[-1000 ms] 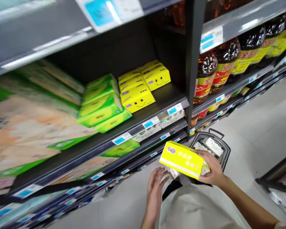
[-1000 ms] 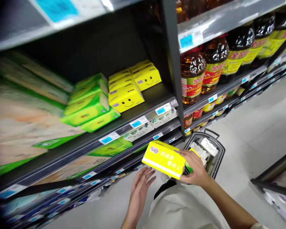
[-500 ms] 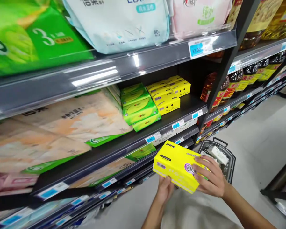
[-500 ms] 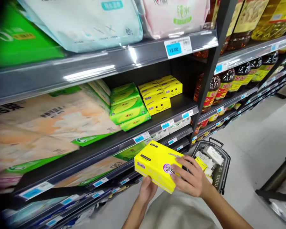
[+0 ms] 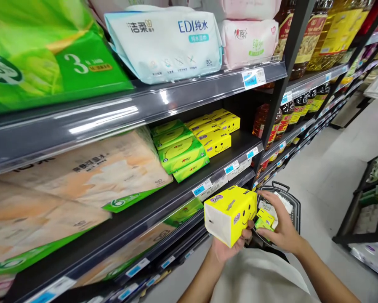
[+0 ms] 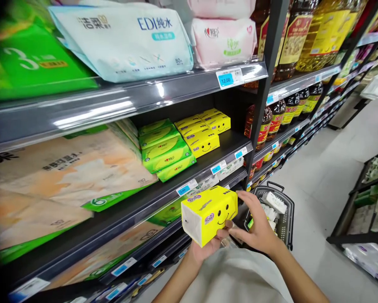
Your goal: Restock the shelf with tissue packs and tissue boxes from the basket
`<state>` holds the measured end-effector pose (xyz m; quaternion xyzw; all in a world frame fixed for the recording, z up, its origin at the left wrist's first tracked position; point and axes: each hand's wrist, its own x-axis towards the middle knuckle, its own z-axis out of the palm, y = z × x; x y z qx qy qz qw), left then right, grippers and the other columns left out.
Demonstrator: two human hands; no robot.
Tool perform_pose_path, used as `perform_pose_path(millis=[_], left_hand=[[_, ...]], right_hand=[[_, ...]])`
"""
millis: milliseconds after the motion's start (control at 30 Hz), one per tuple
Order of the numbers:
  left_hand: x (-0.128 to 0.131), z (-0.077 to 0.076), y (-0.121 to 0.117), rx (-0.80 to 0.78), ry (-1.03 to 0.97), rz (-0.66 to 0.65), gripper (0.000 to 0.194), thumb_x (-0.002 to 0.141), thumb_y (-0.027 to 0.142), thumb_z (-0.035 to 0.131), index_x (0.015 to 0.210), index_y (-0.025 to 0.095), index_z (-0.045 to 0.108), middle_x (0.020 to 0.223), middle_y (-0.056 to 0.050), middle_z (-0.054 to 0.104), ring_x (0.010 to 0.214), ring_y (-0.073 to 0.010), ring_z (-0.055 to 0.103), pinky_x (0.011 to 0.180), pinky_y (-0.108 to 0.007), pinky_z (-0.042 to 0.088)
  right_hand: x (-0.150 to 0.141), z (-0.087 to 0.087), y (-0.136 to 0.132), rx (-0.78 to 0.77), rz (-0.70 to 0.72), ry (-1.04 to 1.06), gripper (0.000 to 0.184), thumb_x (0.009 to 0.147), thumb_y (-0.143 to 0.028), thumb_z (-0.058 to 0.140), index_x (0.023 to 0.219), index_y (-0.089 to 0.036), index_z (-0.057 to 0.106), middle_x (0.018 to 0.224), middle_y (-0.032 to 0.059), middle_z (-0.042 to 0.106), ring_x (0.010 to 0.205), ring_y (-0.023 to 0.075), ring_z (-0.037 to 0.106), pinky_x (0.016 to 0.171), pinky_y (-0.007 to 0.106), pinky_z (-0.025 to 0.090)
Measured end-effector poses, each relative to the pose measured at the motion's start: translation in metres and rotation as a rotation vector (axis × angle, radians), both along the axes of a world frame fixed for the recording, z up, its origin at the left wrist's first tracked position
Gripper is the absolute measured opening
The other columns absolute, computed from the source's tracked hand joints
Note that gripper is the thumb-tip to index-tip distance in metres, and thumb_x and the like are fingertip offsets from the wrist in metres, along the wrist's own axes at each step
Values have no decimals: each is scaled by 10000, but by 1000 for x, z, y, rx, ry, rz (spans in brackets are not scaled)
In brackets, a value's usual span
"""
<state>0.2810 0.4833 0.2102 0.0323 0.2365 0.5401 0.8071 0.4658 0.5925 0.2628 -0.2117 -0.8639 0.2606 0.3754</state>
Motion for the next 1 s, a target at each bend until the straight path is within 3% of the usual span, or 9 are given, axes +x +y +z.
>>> perform_pose_path(millis=[100,233,400,500,633,767,867,933,1000], left_hand=[[3,2,-4,-22,-10,-37,361,866,501,714,1047,189,705,1107,-143,650,714,-163,520,589,-272,448],[8,2,-6,-35,0,-100,386,848,538,711,1000,184,714,957,-126,612,592,-119,413,476,-251,396],[13,-1,-3,-46,-19,-220,446,795,582,746,966,170,724,907,-126,631,564,-100,429,422,-182,256],[16,4,-1,-50,15,-242,521,787,634,722,1027,173,740,986,-164,694,589,-137,508,462,-223,315],[11,13,5,27,124,-159,616,745,732,689,1035,195,766,1079,-159,747,770,-286,679,624,-371,500],[-11,29,16,-22,477,371,634,770,748,708,1125,225,744,1160,-132,745,1044,-365,703,909,-489,560],[-23,60,21,99,971,691,639,736,638,827,1224,238,729,1316,-149,691,1257,-389,621,1120,-534,470],[-20,90,25,308,1301,590,669,679,481,921,1281,251,740,1450,-157,622,1422,-417,496,1253,-542,316],[-7,118,34,538,1521,324,771,605,361,977,1332,281,731,1524,-149,572,1496,-447,403,1297,-574,193]], right_hand=[[-4,-17,3,-341,-4,90,755,920,-629,670,1551,-301,416,1554,158,510,1426,321,523,1165,531,472],[-12,-31,3,-791,207,163,998,774,-758,751,1586,-311,383,1554,158,534,1389,326,573,1104,511,532],[-13,-30,-3,-1043,316,209,1131,634,-707,877,1578,-273,430,1408,169,653,1224,350,681,984,514,599],[-10,-32,-1,-1038,283,254,1181,575,-731,891,1560,-247,455,1366,179,674,1161,351,709,927,490,622],[3,-42,12,-919,192,333,1221,575,-743,890,1584,-272,391,1487,188,589,1211,354,693,912,467,635],[28,-46,31,-667,83,374,1116,657,-690,883,1570,-290,382,1509,183,576,1322,340,634,1010,467,606],[49,-42,45,-481,9,310,1064,718,-610,883,1582,-285,352,1534,195,549,1374,341,595,1074,484,573],[62,-40,54,-343,-32,247,1045,731,-553,893,1583,-281,354,1556,198,522,1400,352,569,1119,511,537],[72,-37,63,-199,-41,195,1015,740,-508,895,1578,-282,370,1578,195,495,1432,368,532,1159,547,492]])
